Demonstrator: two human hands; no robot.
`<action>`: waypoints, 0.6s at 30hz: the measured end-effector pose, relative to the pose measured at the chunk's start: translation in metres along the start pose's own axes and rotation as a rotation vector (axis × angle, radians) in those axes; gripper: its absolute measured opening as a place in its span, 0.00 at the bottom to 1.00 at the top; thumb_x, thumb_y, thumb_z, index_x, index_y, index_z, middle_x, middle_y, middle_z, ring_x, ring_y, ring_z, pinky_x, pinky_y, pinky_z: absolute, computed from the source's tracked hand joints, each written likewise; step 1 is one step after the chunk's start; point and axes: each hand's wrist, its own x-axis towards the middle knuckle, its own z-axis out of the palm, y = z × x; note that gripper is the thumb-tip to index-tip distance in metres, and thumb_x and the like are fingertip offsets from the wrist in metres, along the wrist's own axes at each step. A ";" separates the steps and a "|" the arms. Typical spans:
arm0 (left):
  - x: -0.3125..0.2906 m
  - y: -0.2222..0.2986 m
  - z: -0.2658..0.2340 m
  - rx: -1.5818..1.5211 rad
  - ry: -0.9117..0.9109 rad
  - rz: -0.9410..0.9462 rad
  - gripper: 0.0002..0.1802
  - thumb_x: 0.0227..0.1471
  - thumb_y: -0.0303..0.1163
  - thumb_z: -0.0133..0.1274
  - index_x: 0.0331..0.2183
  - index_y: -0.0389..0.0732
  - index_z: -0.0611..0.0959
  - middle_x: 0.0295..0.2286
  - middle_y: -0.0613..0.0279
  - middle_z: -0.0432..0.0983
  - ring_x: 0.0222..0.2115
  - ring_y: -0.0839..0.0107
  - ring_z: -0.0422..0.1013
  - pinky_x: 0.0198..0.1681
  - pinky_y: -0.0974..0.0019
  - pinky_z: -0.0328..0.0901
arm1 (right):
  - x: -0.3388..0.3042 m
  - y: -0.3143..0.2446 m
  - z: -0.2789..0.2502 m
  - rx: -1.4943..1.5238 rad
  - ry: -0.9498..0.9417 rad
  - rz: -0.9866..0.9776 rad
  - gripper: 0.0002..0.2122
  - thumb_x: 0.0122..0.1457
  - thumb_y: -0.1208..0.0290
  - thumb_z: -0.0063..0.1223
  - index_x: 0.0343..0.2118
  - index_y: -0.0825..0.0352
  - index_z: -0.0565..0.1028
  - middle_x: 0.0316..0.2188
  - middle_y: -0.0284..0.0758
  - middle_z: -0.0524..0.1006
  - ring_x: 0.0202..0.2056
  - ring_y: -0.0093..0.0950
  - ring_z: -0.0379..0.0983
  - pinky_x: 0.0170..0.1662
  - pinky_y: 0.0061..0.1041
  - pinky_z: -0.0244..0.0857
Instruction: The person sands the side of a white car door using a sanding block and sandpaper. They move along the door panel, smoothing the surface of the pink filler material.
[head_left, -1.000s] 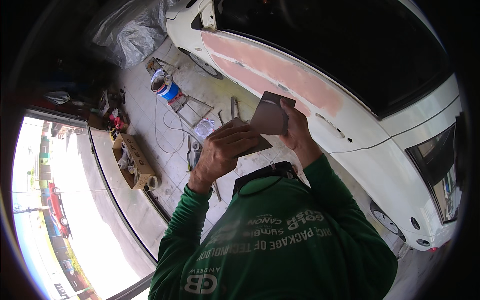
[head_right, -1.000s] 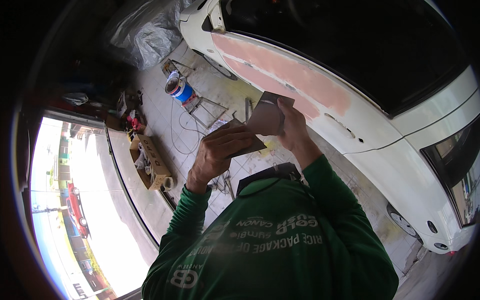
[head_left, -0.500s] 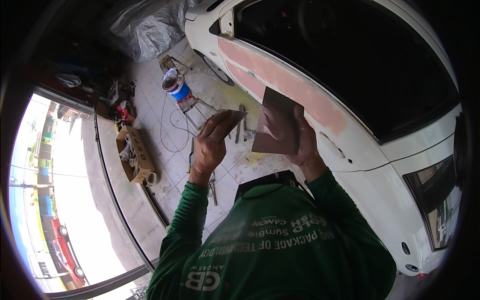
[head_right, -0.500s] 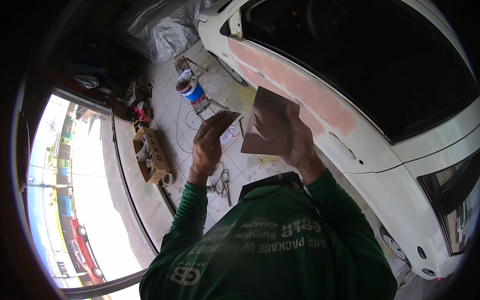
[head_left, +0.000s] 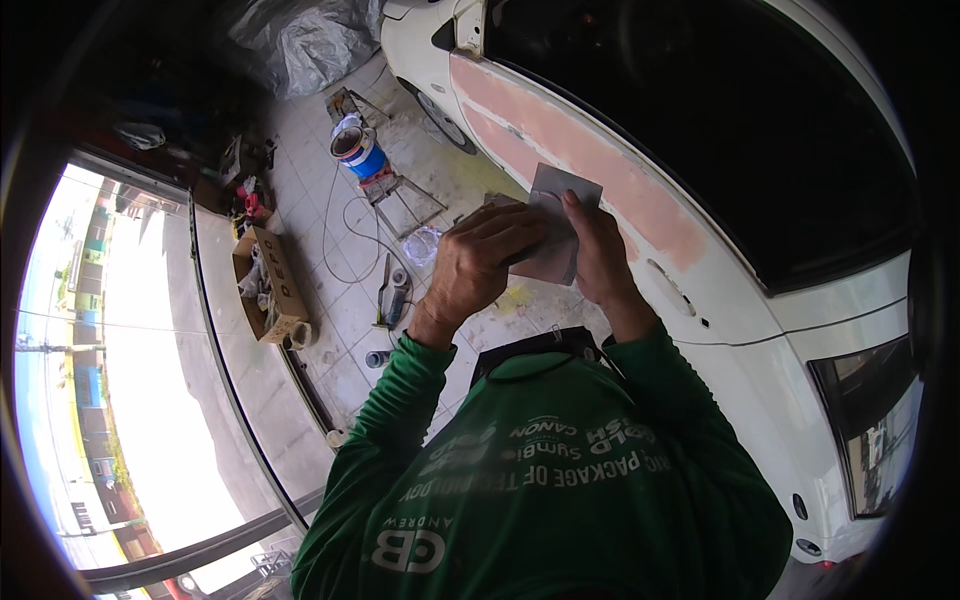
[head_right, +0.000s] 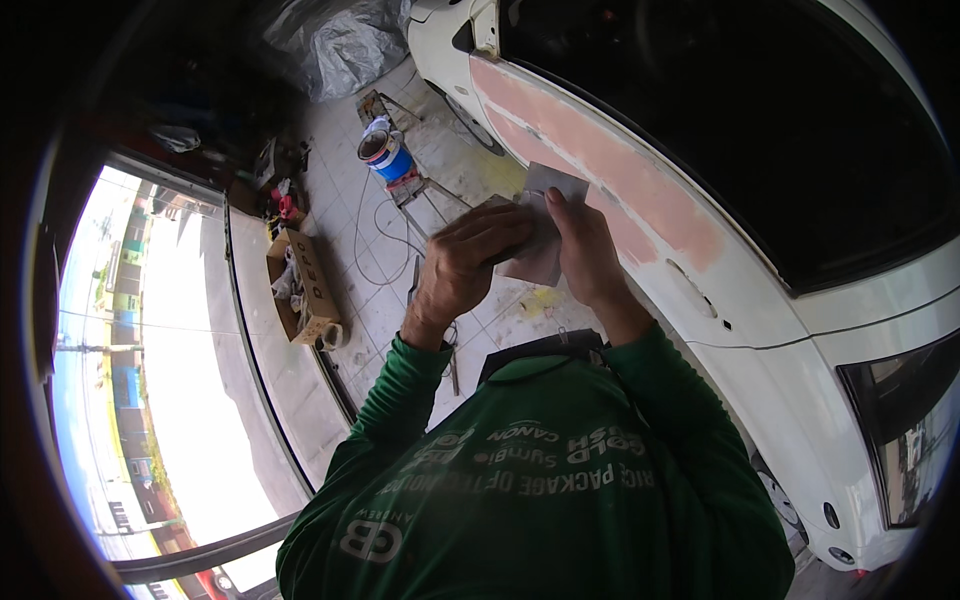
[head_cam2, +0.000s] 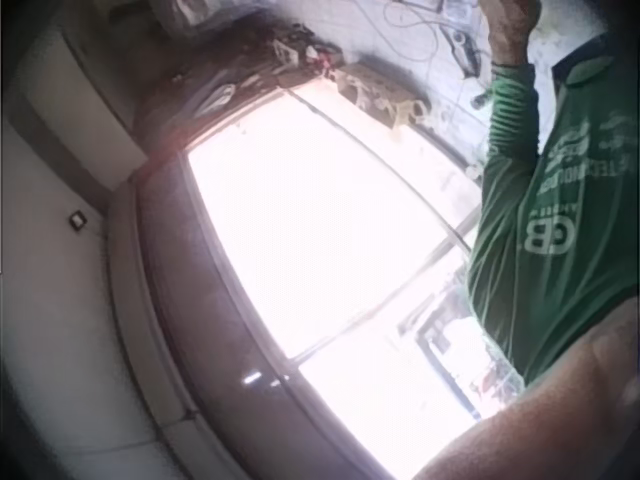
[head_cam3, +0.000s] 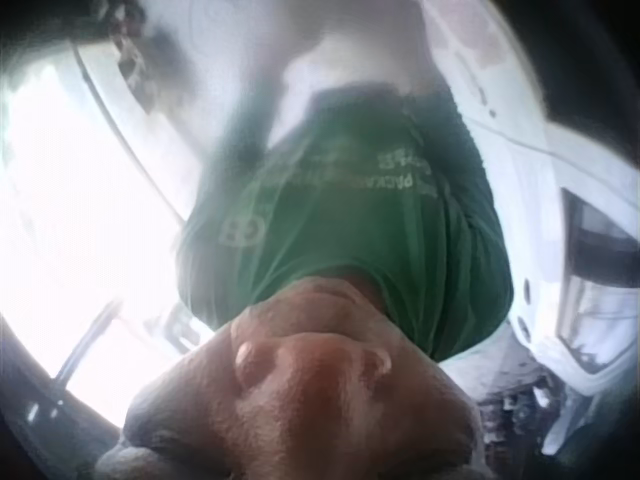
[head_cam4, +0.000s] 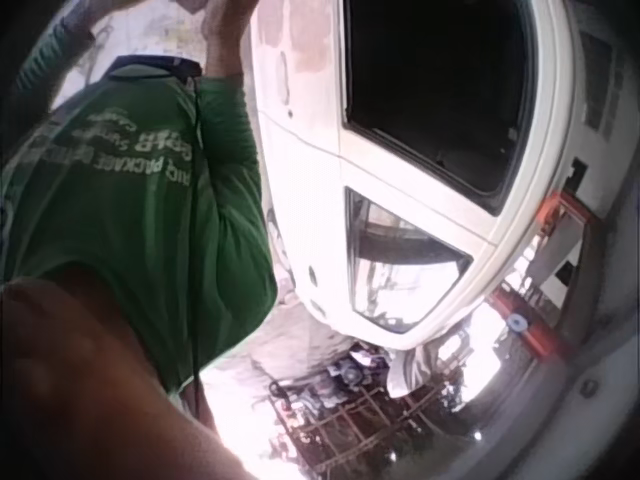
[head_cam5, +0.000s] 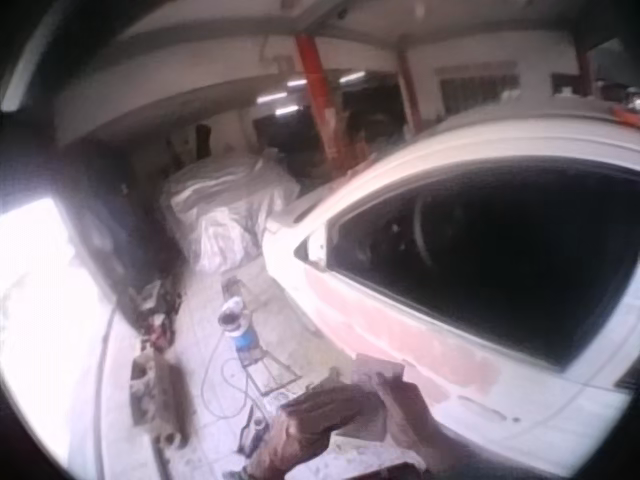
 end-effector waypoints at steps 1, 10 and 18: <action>-0.011 0.000 0.005 -0.017 -0.004 0.065 0.16 0.45 0.22 0.63 0.40 0.42 0.90 0.42 0.58 0.86 0.47 0.56 0.81 0.52 0.55 0.76 | 0.005 -0.003 0.000 0.209 0.085 0.187 0.22 0.74 0.52 0.46 0.50 0.71 0.78 0.44 0.37 0.80 0.45 0.29 0.77 0.51 0.29 0.71; 0.001 0.040 -0.028 -0.219 0.248 0.198 0.25 0.48 0.20 0.62 0.51 0.36 0.85 0.53 0.47 0.80 0.56 0.45 0.76 0.63 0.45 0.68 | 0.016 0.008 -0.012 1.076 -0.314 0.181 0.22 0.77 0.58 0.40 0.63 0.69 0.69 0.55 0.44 0.79 0.52 0.36 0.81 0.51 0.34 0.79; -0.058 -0.061 0.006 0.159 0.092 -0.211 0.21 0.52 0.17 0.55 0.47 0.41 0.89 0.50 0.54 0.82 0.51 0.50 0.78 0.55 0.52 0.74 | -0.004 0.005 -0.021 0.733 -0.222 0.173 0.26 0.78 0.54 0.36 0.67 0.71 0.64 0.64 0.44 0.72 0.63 0.35 0.72 0.67 0.39 0.67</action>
